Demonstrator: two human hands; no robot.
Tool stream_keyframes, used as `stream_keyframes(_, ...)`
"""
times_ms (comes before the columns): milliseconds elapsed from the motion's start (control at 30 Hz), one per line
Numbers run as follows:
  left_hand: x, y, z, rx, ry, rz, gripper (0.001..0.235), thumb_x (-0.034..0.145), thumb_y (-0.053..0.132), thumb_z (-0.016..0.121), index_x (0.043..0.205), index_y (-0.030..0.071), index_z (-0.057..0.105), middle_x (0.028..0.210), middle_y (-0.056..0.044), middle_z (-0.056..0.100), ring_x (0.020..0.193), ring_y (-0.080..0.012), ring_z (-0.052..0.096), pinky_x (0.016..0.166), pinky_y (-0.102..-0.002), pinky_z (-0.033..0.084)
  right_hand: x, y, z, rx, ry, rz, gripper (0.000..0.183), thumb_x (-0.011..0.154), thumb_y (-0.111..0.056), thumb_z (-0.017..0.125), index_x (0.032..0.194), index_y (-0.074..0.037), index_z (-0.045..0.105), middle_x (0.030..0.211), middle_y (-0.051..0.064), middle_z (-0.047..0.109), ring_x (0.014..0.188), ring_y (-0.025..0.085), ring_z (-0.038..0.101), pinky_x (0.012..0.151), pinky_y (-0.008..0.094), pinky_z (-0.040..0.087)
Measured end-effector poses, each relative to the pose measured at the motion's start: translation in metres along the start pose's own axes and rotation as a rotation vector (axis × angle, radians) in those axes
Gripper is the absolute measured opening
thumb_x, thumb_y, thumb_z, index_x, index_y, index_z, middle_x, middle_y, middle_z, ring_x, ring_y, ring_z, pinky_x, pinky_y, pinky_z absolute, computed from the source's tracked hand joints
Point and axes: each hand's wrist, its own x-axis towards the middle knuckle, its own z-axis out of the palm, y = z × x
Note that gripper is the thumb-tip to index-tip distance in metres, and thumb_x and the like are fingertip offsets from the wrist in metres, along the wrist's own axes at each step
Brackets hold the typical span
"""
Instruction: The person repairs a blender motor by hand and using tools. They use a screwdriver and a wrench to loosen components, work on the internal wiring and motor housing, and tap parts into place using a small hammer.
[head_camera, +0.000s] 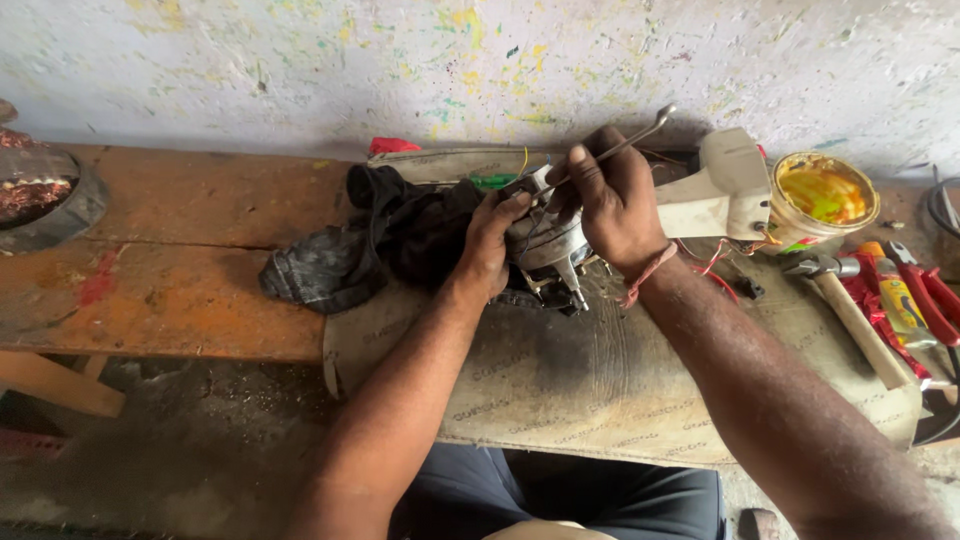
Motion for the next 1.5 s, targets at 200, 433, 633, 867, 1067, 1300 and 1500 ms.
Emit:
stream_keyframes(200, 0.003, 0.0, -0.002, 0.095, 0.11, -0.065, 0.059, 0.085, 0.039, 0.072, 0.131, 0.005, 0.055, 0.116, -0.011, 0.067, 0.109, -0.0231, 0.066, 0.091, -0.043, 0.057, -0.001, -0.011, 0.001, -0.081, -0.077, 0.021, 0.028, 0.109, -0.028, 0.054, 0.104, -0.001, 0.055, 0.09, 0.01, 0.07, 0.074, 0.015, 0.07, 0.064, 0.029, 0.058)
stream_keyframes(433, 0.003, -0.004, 0.0, -0.027, 0.051, -0.006, 0.055, 0.089, 0.032, 0.076, 0.131, 0.002, 0.056, 0.116, -0.011, 0.066, 0.107, -0.0227, 0.066, 0.091, -0.041, 0.057, -0.003, -0.012, -0.003, -0.286, -0.062, -0.062, 0.025, 0.112, -0.024, 0.052, 0.105, 0.0, 0.056, 0.096, 0.009, 0.074, 0.087, 0.013, 0.07, 0.072, 0.028, 0.057)
stream_keyframes(633, 0.005, -0.005, -0.001, -0.038, 0.086, -0.015, 0.049, 0.09, 0.029, 0.076, 0.127, 0.003, 0.057, 0.113, -0.01, 0.067, 0.103, -0.0216, 0.067, 0.089, -0.039, 0.058, -0.007, -0.01, 0.008, -0.366, 0.026, -0.134, 0.02, 0.111, -0.017, 0.056, 0.1, 0.0, 0.055, 0.086, 0.009, 0.073, 0.078, 0.015, 0.071, 0.07, 0.031, 0.059)
stream_keyframes(867, 0.005, -0.011, -0.006, -0.045, 0.088, -0.022, 0.041, 0.088, 0.027, 0.076, 0.121, 0.006, 0.063, 0.11, -0.005, 0.068, 0.1, -0.0179, 0.067, 0.086, -0.036, 0.058, -0.019, -0.013, 0.03, -0.716, 0.114, -0.408, 0.01, 0.105, -0.008, 0.063, 0.102, -0.002, 0.055, 0.077, 0.018, 0.067, 0.069, 0.037, 0.069, 0.06, 0.044, 0.051)
stream_keyframes(1067, 0.02, -0.039, -0.041, -0.15, -0.019, 0.056, 0.033, 0.097, 0.026, 0.071, 0.122, 0.007, 0.062, 0.112, -0.004, 0.064, 0.103, -0.0169, 0.062, 0.09, -0.035, 0.053, -0.028, -0.01, 0.061, -0.892, 0.153, -0.456, 0.017, 0.096, -0.01, 0.064, 0.102, -0.002, 0.051, 0.088, 0.022, 0.064, 0.084, 0.043, 0.065, 0.071, 0.051, 0.052)
stream_keyframes(1300, 0.038, -0.066, -0.106, 1.701, -0.067, 1.035, 0.032, 0.104, 0.032, 0.057, 0.127, 0.01, 0.057, 0.121, -0.01, 0.062, 0.113, -0.0273, 0.061, 0.095, -0.04, 0.051, -0.036, -0.009, 0.082, -1.155, 0.096, -0.52, 0.033, 0.087, -0.02, 0.065, 0.107, 0.002, 0.052, 0.096, 0.02, 0.06, 0.091, 0.039, 0.061, 0.078, 0.047, 0.055)
stream_keyframes(1500, 0.074, -0.105, -0.142, -0.033, -0.43, 0.36, 0.016, 0.115, 0.012, 0.033, 0.117, 0.014, 0.049, 0.108, -0.004, 0.051, 0.11, -0.0171, 0.052, 0.103, -0.034, 0.045, -0.037, -0.005, 0.094, -1.339, 0.103, -0.55, 0.026, 0.089, -0.014, 0.058, 0.11, 0.001, 0.053, 0.103, 0.018, 0.061, 0.099, 0.035, 0.062, 0.076, 0.043, 0.056)
